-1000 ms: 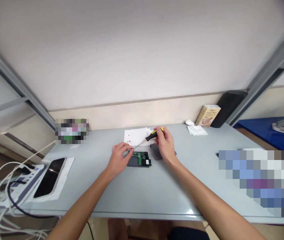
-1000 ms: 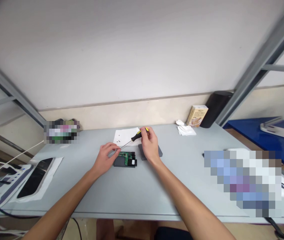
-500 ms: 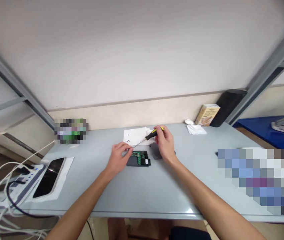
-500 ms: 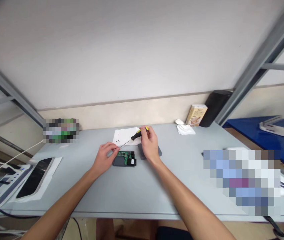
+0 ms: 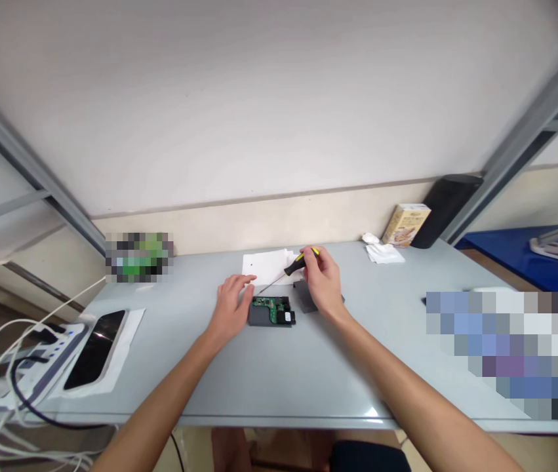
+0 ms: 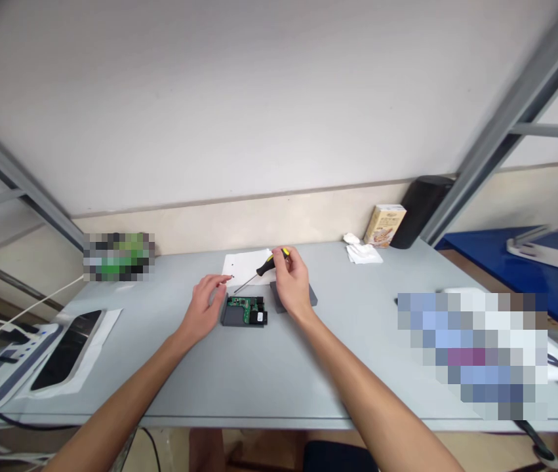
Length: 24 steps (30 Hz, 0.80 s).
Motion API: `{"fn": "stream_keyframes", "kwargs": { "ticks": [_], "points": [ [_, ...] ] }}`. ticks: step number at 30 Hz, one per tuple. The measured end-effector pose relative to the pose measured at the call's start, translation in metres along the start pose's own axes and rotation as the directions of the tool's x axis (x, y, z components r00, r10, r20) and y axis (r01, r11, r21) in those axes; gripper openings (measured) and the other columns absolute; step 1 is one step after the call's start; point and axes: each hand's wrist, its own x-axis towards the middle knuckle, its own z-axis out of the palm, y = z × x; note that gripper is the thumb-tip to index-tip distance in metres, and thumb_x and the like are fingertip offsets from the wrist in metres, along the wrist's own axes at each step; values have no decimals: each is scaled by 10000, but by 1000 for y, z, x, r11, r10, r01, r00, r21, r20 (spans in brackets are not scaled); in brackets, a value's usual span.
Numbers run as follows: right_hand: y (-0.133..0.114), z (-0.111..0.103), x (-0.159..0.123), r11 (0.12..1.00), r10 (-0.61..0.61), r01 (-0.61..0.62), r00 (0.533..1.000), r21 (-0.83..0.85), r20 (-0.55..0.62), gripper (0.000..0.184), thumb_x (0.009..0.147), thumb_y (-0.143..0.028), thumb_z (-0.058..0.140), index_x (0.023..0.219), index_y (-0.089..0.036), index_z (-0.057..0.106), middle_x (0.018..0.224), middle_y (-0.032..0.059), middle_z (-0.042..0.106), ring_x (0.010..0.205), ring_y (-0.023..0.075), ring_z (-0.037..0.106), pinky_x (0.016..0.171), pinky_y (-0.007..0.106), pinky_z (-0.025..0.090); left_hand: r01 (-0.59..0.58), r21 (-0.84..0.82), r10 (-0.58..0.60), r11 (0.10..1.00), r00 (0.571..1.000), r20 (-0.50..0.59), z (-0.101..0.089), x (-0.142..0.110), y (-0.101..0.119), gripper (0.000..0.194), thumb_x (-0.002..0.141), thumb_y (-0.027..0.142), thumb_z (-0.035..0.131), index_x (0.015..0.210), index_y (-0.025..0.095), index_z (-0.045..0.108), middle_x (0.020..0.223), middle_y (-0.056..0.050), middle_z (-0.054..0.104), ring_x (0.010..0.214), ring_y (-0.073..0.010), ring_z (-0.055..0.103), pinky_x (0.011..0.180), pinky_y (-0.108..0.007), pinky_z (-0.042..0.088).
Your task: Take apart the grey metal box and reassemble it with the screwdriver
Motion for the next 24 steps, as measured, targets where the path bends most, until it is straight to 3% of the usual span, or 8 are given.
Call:
{"fn": "stream_keyframes", "kwargs": {
  "ticks": [3, 7, 11, 24],
  "points": [
    [1, 0, -1, 998, -27, 28, 1000, -62, 8, 420, 920, -640, 625, 961, -223, 654, 734, -27, 535, 586, 133, 398, 555, 276, 331, 28, -7, -28, 1000, 999, 31, -3, 1, 1, 395, 1117, 356, 307, 1140, 238, 683, 1135, -70, 722, 1126, -246, 645, 1012, -441, 450],
    [-2, 2, -7, 987, -49, 60, 996, -151, 76, 445, 931, -650, 612, 985, -211, 664, 726, -21, 555, 601, 138, 409, 583, 279, 340, 38, -25, -35, 999, 993, 109, -4, 1, 0, 431, 1112, 366, 302, 997, 216, 690, 1009, -68, 717, 1005, -242, 646, 952, -426, 473],
    [-6, 4, -11, 984, -42, 65, 990, -167, 137, 442, 937, -645, 610, 985, -209, 660, 748, -12, 577, 618, 140, 418, 596, 280, 344, 45, -45, -38, 998, 990, 139, -3, 1, -1, 414, 1105, 370, 319, 974, 216, 680, 980, -65, 701, 994, -245, 629, 945, -414, 486],
    [-4, 5, -12, 978, -51, 78, 989, -193, 141, 455, 933, -653, 603, 986, -205, 660, 695, -30, 520, 589, 134, 371, 556, 270, 317, -28, -4, 29, 1000, 986, 167, 2, -1, -7, 341, 1087, 309, 405, 948, 231, 707, 978, -49, 701, 997, -234, 628, 927, -381, 501]
  ]
}}
